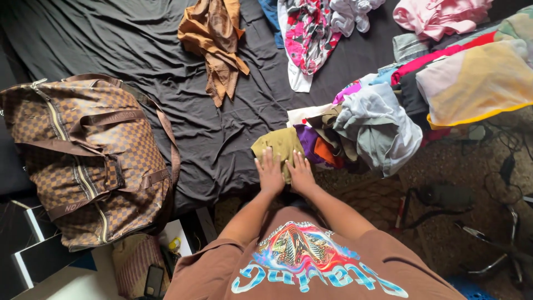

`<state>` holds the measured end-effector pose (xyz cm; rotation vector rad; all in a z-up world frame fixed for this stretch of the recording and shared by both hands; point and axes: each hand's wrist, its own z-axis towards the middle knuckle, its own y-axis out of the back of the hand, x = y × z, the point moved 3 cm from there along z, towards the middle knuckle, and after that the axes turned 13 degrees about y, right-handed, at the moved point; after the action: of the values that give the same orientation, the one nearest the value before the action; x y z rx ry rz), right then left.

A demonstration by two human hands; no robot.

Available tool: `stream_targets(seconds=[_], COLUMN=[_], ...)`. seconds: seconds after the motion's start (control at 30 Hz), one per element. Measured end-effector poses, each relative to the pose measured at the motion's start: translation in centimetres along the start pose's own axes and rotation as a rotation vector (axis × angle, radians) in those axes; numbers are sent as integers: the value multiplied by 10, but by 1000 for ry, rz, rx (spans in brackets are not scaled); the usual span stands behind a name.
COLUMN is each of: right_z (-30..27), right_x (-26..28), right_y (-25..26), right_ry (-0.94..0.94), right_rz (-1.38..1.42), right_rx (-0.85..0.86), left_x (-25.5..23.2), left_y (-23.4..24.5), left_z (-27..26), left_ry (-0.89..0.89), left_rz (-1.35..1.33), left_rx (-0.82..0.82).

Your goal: The person folds several pieces of clothing on a bed, including a green item, a patterned pink and white item, a white item, a light pink item, and a beige item. The person places each folded item into a neat pile on the bed.

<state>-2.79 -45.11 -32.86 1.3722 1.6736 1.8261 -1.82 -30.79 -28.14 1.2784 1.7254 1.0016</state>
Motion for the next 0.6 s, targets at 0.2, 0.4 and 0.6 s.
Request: stream_targets(seconds=[0.2, 0.4, 0.6], right_z=[18, 5, -21], right_x=[-23, -36, -19], right_y=[4, -13, 36], right_ry=[-111, -73, -149], right_rz=[20, 116, 513], right_rx=[335, 173, 91], left_x=[8, 38, 78], left_y=[-35, -57, 17], left_z=[17, 27, 2], left_ry=[-88, -174, -36], left_rz=[-77, -244, -409], left_rx=[498, 368, 320])
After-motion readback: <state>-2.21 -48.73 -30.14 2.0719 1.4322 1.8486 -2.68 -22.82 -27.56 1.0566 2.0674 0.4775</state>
